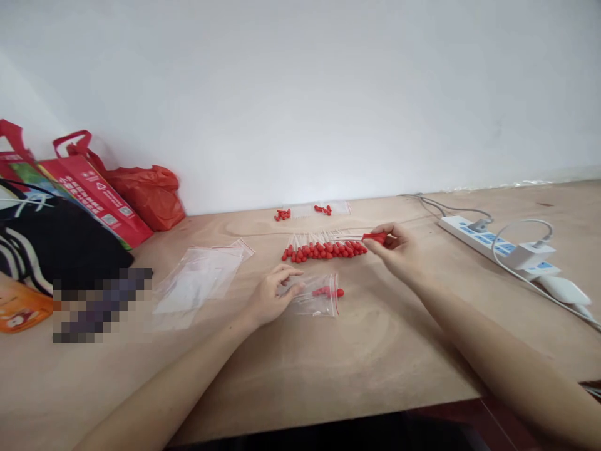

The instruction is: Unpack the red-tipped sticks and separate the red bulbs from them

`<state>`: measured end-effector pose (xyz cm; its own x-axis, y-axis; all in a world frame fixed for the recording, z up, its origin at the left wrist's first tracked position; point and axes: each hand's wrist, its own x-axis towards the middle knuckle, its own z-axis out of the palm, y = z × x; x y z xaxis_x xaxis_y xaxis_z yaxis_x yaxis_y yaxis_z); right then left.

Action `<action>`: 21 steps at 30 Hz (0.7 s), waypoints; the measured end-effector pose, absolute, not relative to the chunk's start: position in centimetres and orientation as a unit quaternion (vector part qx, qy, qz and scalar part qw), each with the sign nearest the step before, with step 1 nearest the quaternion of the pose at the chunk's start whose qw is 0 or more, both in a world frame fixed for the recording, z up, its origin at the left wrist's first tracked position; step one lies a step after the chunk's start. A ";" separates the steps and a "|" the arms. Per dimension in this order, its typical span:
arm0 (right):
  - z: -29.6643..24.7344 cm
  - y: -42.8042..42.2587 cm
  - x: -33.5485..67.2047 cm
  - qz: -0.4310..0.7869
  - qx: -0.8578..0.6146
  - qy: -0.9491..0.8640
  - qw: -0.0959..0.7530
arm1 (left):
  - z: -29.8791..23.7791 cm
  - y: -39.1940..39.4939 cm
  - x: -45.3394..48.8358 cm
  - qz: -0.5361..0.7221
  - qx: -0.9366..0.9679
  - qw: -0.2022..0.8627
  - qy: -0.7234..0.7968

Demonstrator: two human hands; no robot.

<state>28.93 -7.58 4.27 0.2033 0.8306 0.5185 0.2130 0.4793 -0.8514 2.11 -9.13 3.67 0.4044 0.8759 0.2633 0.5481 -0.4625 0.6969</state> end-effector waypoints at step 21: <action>1.8 -9.2 25.1 0.083 -0.373 -0.794 0.472 | 5.4 3.9 -0.5 0.271 0.561 0.416 0.662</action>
<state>25.14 -9.16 1.80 -0.2757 0.6712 0.6880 0.5147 0.7076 -0.4841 -0.53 3.85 5.35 -0.0247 0.9689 -0.2462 0.5183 0.2230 0.8256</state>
